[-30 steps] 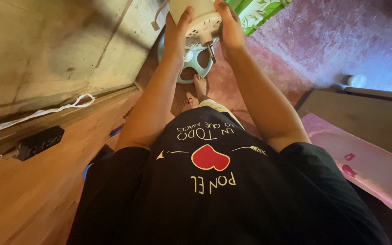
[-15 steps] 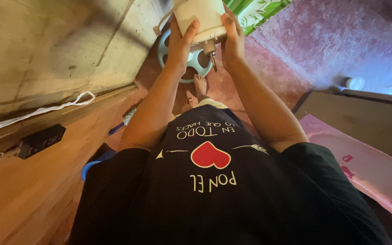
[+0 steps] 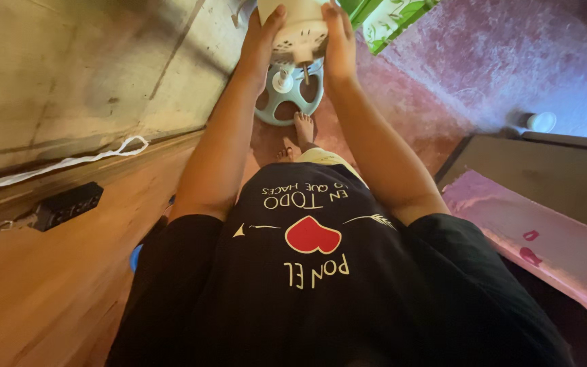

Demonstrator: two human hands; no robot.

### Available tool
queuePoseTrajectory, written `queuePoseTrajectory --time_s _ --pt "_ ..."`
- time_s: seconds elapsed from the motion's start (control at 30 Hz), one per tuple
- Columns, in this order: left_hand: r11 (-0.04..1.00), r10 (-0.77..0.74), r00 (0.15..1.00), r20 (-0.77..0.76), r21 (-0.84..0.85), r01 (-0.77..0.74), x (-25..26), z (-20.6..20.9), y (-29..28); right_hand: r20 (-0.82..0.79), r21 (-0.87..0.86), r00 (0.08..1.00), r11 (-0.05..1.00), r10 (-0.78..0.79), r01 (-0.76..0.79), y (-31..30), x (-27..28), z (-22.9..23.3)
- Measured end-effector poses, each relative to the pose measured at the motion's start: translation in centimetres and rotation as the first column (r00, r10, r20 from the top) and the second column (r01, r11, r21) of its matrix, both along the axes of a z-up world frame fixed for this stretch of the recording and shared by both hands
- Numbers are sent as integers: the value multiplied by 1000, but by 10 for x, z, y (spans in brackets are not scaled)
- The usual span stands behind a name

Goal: The person assembles a standing electric fan by hand. They attach the front grille, secure the fan blades to the motor hub, and then attach the rear grille to complete the assembly.

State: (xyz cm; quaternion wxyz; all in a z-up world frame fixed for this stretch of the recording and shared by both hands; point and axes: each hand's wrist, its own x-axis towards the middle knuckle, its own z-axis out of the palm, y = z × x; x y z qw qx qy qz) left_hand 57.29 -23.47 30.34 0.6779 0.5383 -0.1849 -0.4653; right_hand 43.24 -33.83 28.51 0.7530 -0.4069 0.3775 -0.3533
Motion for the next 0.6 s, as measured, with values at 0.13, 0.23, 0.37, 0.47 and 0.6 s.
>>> queuePoseTrajectory --time_s 0.13,0.23,0.37,0.47,0.6 --pt "997 47 999 -3 -54 -47 3 -19 4 141 -28 984 994 105 -102 -15 -5 -5" --pt "997 74 978 -195 9 -73 12 -44 16 137 -41 981 990 138 -134 -18 -18 -8" --pt "998 57 990 -130 31 -54 16 -82 30 -18 88 996 992 91 -89 -23 -48 -23" --pt "966 -137 960 243 247 76 12 -109 33 -205 173 978 985 33 3 -13 -82 -51" --pt "936 -322 842 433 280 214 7 -135 16 -334 -23 942 1000 -2 -6 28 -136 -92"
